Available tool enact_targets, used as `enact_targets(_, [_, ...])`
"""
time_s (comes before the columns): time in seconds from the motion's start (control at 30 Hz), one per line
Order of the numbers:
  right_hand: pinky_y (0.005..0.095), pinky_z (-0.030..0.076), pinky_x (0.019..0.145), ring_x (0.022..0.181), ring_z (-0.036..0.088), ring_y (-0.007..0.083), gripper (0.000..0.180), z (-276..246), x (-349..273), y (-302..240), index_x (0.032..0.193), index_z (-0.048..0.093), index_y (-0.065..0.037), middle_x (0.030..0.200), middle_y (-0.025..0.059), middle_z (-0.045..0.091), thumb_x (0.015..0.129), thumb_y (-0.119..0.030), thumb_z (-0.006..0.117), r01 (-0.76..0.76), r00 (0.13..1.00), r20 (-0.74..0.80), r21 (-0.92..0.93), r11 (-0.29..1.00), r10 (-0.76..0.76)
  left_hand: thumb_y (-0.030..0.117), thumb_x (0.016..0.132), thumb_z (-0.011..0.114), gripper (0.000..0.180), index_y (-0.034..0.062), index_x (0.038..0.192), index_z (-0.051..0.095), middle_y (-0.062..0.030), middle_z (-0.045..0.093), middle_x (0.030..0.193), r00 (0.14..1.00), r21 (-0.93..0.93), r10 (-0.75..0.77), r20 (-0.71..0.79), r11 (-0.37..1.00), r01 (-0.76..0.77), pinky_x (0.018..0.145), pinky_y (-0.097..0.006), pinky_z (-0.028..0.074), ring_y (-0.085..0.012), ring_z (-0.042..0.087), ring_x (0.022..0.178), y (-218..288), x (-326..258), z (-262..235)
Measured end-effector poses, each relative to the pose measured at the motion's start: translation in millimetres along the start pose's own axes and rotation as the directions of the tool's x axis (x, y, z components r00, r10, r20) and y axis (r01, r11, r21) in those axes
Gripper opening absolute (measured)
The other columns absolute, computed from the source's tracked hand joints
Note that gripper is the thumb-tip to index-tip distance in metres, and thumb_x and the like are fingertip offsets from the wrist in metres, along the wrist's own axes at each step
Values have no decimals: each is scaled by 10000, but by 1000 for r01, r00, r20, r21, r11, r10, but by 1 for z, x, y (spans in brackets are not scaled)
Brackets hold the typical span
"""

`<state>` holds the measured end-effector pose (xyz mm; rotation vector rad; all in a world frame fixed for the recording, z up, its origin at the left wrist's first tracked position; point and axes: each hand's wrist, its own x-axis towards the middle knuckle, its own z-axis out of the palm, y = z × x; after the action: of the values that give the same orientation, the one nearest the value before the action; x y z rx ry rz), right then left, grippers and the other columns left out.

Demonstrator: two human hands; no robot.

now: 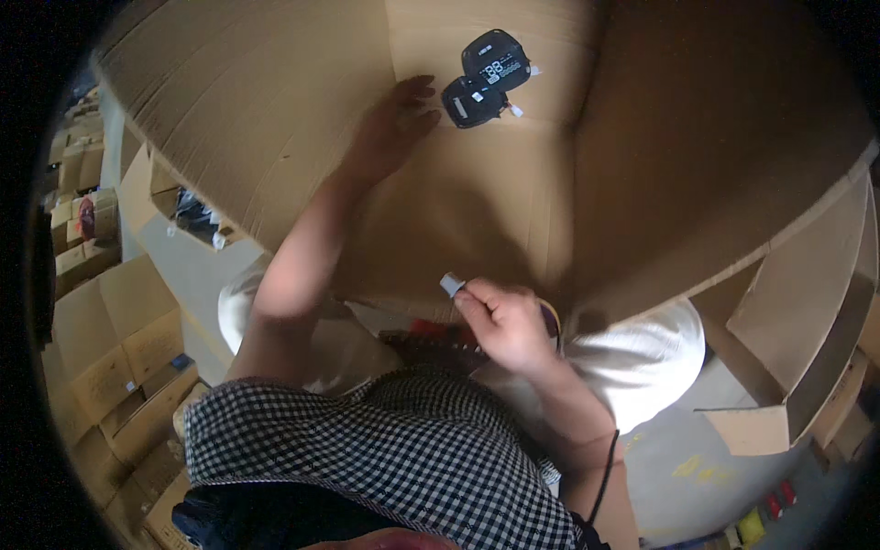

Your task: The person tests digital displays by plugging each unit's connector into a power cable by hand, turning on the screen, unplugging it, and placing the display into a cardboard box.

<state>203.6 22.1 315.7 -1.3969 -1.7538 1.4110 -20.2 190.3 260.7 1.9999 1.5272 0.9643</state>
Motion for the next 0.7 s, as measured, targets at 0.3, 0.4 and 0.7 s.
enact_targets(0.3, [357, 436, 524, 581, 572, 284, 75, -14, 15, 18, 829, 605, -43, 679, 138, 555, 872, -105, 613, -99, 991, 102, 134, 986, 86, 441, 719, 783, 877, -129, 1267, 404, -245, 559, 1206, 742, -566, -652, 157, 556, 609, 925, -380, 463, -292, 583, 1083, -191, 119, 153])
enact_targets(0.4, [380, 425, 524, 582, 571, 302, 70, -26, 26, 18, 832, 602, -40, 701, 150, 557, 866, -101, 612, -244, 955, 196, 98, 965, 222, 469, 670, 809, 778, -104, 1127, 547, -217, 567, 1198, 730, -642, -599, 329, 426, 638, 873, -386, 490, -271, 593, 1059, -187, 125, 177])
enact_targets(0.7, [290, 389, 493, 525, 512, 145, 134, -15, 30, 31, 728, 559, 1, 600, 88, 535, 860, -25, 563, -256, 960, 139, 83, 963, 243, 298, 662, 806, 376, 60, 932, 695, -141, 678, 800, 903, -400, -255, 345, 831, 387, 770, -338, 501, -244, 660, 770, -183, 107, 206])
